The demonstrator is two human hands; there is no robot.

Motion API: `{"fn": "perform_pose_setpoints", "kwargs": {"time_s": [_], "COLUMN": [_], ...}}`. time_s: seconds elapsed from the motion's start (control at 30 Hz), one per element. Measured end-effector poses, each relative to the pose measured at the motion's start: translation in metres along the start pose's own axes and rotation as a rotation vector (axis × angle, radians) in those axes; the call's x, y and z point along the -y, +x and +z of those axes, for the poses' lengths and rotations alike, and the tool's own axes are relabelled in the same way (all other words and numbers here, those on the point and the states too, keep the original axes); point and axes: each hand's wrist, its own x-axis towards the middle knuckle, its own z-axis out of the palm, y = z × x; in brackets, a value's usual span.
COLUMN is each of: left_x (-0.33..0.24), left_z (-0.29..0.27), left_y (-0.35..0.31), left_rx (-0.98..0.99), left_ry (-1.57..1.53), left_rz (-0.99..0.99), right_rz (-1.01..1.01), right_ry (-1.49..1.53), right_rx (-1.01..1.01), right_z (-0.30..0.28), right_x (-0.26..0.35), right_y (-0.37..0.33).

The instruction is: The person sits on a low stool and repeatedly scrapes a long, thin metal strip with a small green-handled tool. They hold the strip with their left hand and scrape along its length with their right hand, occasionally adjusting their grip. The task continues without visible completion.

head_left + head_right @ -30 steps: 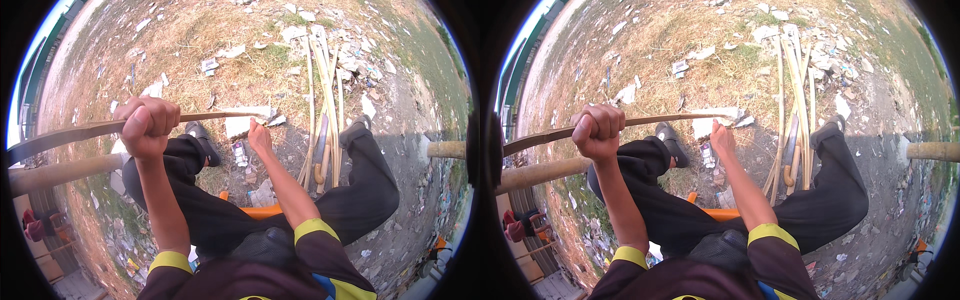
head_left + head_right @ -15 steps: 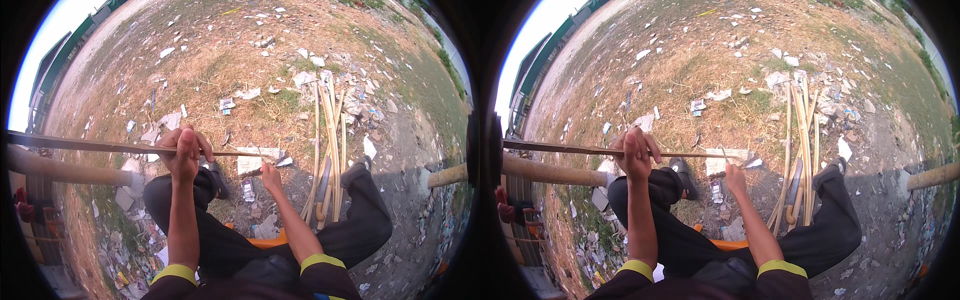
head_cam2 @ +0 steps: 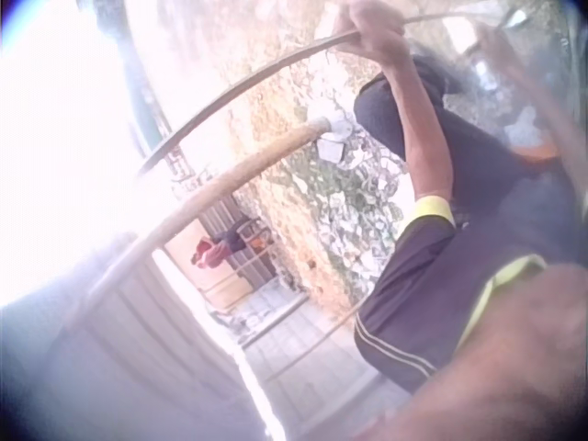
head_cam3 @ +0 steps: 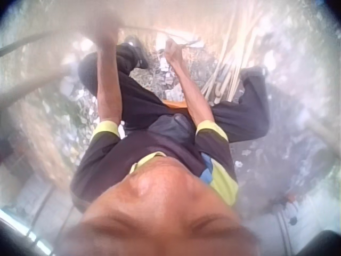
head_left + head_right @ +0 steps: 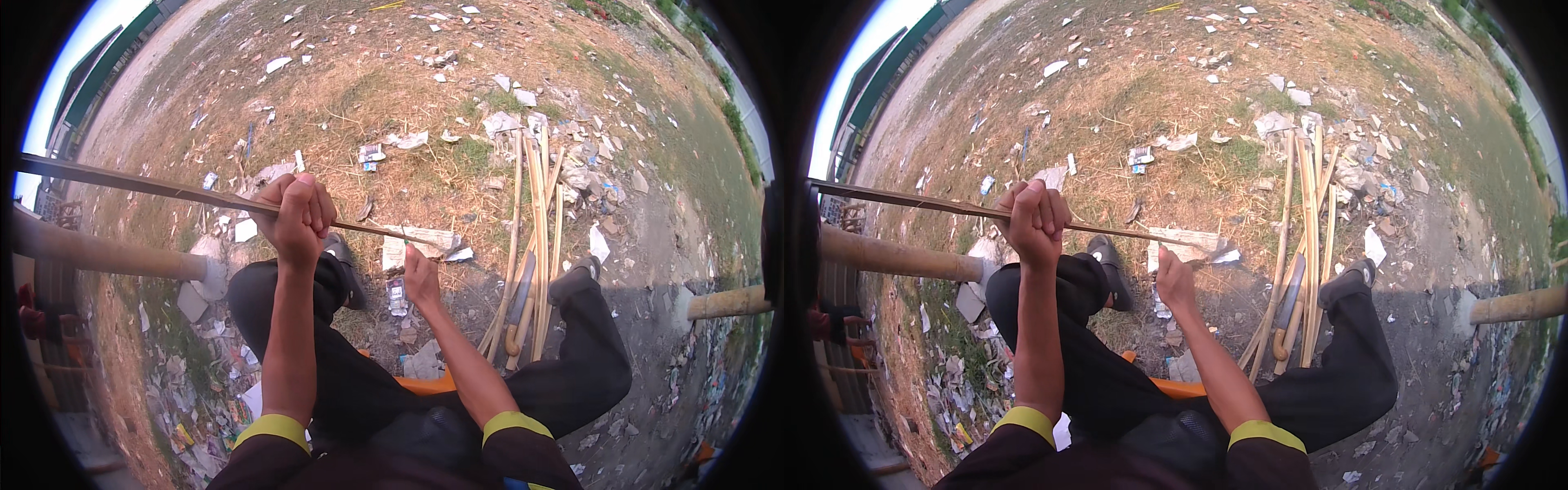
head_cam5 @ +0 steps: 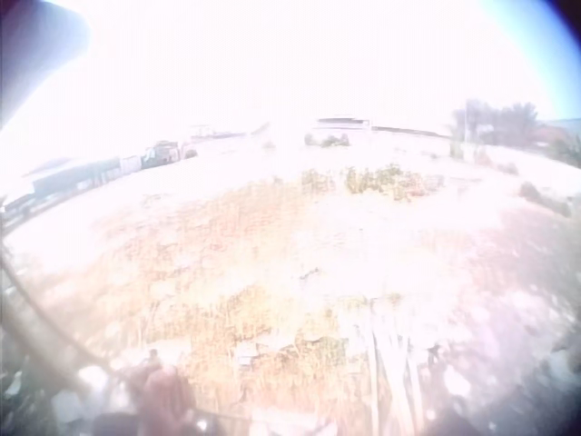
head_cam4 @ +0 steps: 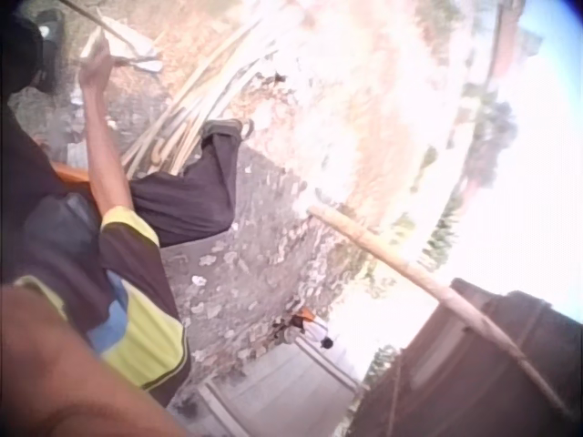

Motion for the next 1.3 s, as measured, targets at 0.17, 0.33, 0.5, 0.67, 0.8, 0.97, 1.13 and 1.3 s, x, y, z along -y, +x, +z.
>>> {"fn": "perform_pose_setpoints", "kwargs": {"time_s": [0.17, 0.33, 0.5, 0.67, 0.8, 0.97, 1.13, 1.3], "left_x": [0.002, 0.002, 0.002, 0.001, 0.003, 0.002, 0.005, 0.005], "left_z": [-0.008, -0.009, -0.018, -0.013, -0.011, -0.008, -0.010, -0.010], "left_y": [-0.002, 0.002, 0.000, 0.003, 0.002, 0.003, 0.008, 0.006], "left_rx": [0.005, -0.020, -0.003, -0.048, -0.026, -0.051, -0.075, -0.062], "left_ry": [-0.013, 0.038, 0.016, 0.031, -0.001, 0.012, 0.010, 0.013], "left_rz": [0.009, 0.009, -0.001, 0.008, 0.019, 0.064, 0.068, 0.061], "right_rz": [0.143, 0.146, 0.181, 0.164, 0.238, 0.127, 0.271, 0.338], "right_ry": [-0.155, -0.051, -0.108, -0.048, -0.169, -0.083, -0.195, -0.279], "right_rx": [-0.001, -0.025, -0.052, -0.050, 0.034, -0.009, 0.009, -0.013], "right_z": [0.006, 0.014, 0.013, 0.017, 0.008, 0.011, 0.012, 0.017], "right_x": [-0.033, -0.008, -0.032, -0.016, -0.044, -0.010, -0.047, -0.075], "right_y": [0.004, -0.009, -0.008, -0.010, 0.003, -0.001, 0.012, 0.004]}}
